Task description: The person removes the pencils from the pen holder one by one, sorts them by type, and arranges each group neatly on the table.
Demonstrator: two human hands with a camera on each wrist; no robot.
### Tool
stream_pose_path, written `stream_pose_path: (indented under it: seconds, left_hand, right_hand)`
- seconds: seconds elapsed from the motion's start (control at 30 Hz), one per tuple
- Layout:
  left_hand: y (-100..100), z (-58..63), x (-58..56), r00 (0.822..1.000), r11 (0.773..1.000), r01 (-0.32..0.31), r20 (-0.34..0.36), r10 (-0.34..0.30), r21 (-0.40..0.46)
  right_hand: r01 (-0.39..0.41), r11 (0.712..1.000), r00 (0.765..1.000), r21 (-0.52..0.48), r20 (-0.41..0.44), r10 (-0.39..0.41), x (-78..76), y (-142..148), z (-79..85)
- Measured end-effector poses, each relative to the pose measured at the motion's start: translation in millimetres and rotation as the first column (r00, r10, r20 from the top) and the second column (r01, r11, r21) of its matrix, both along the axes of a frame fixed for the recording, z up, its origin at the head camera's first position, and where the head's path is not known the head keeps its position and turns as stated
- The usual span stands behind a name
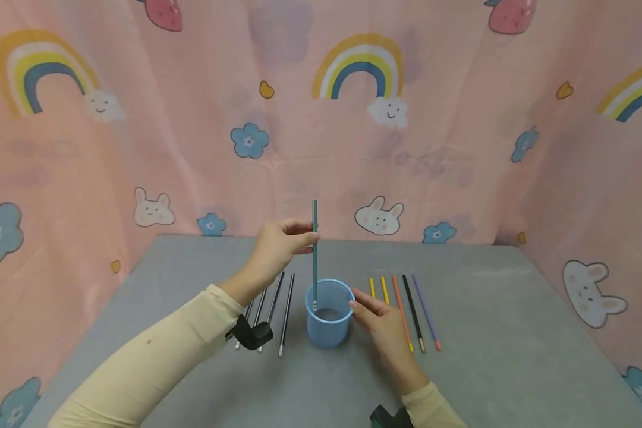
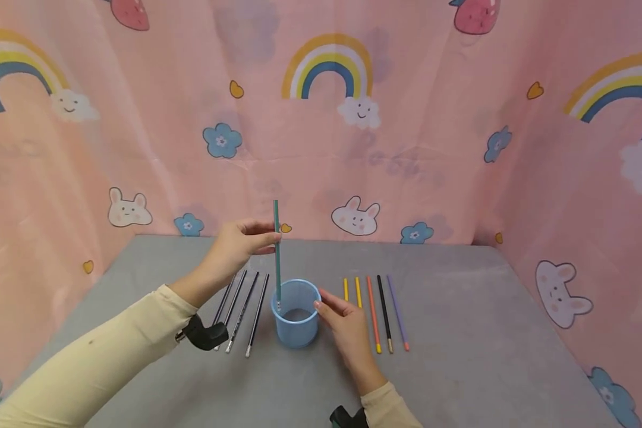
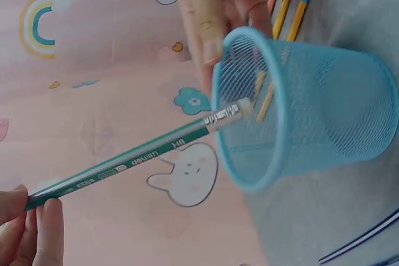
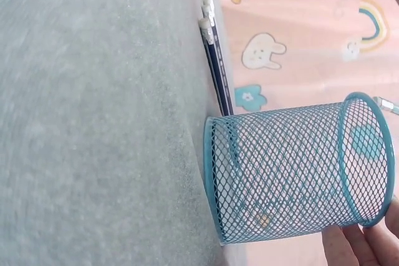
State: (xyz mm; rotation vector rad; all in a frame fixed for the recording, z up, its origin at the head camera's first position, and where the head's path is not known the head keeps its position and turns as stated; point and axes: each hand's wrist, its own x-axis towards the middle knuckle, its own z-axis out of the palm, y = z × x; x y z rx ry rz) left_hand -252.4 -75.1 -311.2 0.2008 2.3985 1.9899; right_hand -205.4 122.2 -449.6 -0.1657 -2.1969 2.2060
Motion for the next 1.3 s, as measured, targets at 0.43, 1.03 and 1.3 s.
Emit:
stream_pose_path:
  seconds: [0.43,1.03,1.3]
  left_hand:
    - [-45,17.2,-1.1,0.998,0.987,-0.006,0.062,0.016,-0.161]
    - [-110,-54.5,-18.7,0.977,0.967,-0.056,0.185,0.104,-0.248]
    - [-122,-83.3,-33.3,0.966,0.962,-0.063,0.224,0.126,-0.267]
  right_hand:
    - [-0.009,0.999,1.000,-0.031,-0.006,0.009,-3.4,-1,-1.5]
    - [-0.018,0.999,1.000,-0.036,-0.012,0.018,-5.4,1,0.2]
    - [-0.001,1.000,1.000,-0.022,-0.004,0.001,-4.0,2,-0.3]
